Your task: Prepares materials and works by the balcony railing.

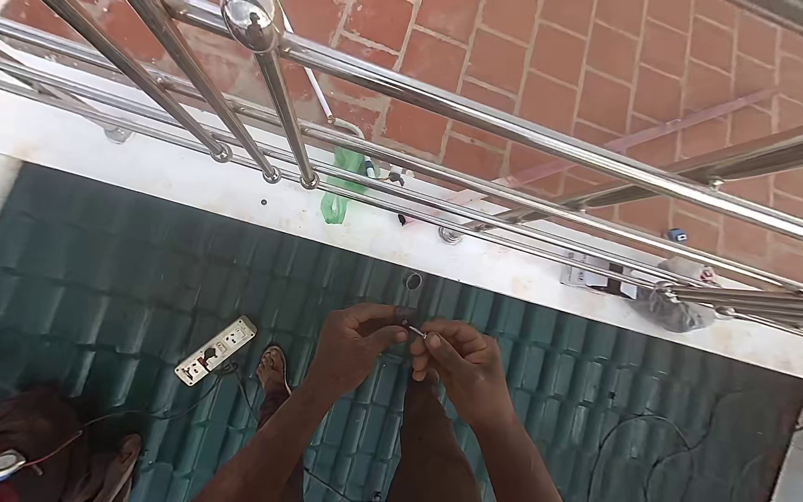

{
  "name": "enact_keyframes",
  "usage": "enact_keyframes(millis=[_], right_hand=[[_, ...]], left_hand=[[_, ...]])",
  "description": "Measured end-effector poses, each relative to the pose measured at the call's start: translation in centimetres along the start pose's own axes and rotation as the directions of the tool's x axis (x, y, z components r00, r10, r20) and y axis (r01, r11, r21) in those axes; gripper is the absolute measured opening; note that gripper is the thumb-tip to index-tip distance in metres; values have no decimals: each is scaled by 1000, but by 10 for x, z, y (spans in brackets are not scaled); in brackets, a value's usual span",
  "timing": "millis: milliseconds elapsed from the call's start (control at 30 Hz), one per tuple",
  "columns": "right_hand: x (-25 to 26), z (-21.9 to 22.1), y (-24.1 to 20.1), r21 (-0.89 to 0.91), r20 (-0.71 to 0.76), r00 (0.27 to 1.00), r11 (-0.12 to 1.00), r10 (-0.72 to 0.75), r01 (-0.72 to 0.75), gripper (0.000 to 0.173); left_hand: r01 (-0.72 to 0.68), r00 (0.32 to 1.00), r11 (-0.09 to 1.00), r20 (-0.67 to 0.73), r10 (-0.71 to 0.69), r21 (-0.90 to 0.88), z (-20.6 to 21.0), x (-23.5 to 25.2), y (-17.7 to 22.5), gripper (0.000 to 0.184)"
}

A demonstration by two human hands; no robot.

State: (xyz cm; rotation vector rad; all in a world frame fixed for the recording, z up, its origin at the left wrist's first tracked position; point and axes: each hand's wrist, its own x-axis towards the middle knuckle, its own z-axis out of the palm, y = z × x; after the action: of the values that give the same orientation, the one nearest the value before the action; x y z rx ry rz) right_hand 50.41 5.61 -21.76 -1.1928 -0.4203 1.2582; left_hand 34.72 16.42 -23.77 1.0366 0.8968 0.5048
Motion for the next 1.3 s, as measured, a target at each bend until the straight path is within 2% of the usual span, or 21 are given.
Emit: enact_keyframes(millis=[167, 267, 367, 467, 600, 700, 833, 933, 1067, 1200, 1300], right_hand=[[-1, -6, 0, -32, -15, 1000, 999, -9, 9, 11], [-1, -8, -1, -115, -75, 996, 992, -57, 48, 9], [-3, -12, -1, -196, -147, 987, 980, -69, 40, 18], [-6, -16, 1, -154, -127, 992, 988, -23, 3, 21], [-16, -29, 1, -95, -188, 981, 995, -39, 21, 9], [-26, -45, 2, -50, -208, 977, 998, -42, 32, 8], [-43, -83, 2, -62, -217, 971, 994, -100, 89, 13], [-55, -108, 2, -147, -275, 957, 988, -94, 55, 17], [-57, -129, 5, -220, -304, 947, 975, -108, 41, 20], [-45, -124, 8, -251, -252, 960, 966, -122, 57, 18], [-19, -111, 23, -231, -231, 966, 971, -113, 58, 14]], left_hand=[[-34, 999, 999, 14, 34, -10, 10, -2, -4, 17], [-65, 997, 998, 39, 66, -24, 16, -4, -5, 16], [-102, 992, 993, 65, 105, -55, 25, -5, -7, 15], [-99, 989, 993, 101, 105, -64, 28, -6, -12, 18], [-49, 963, 993, 258, 75, -108, 42, -2, -25, 31], [11, 954, 991, 299, 29, -131, 58, 0, -31, 23], [78, 932, 987, 363, -23, -138, 90, 8, -40, 20], [135, 944, 986, 316, -98, -97, 113, 4, -49, 21], [195, 950, 976, 266, -163, -98, 123, -1, -58, 22], [167, 982, 971, 121, -148, -169, 110, -13, -67, 19], [121, 992, 966, -14, -128, -228, 82, -18, -84, 17]])
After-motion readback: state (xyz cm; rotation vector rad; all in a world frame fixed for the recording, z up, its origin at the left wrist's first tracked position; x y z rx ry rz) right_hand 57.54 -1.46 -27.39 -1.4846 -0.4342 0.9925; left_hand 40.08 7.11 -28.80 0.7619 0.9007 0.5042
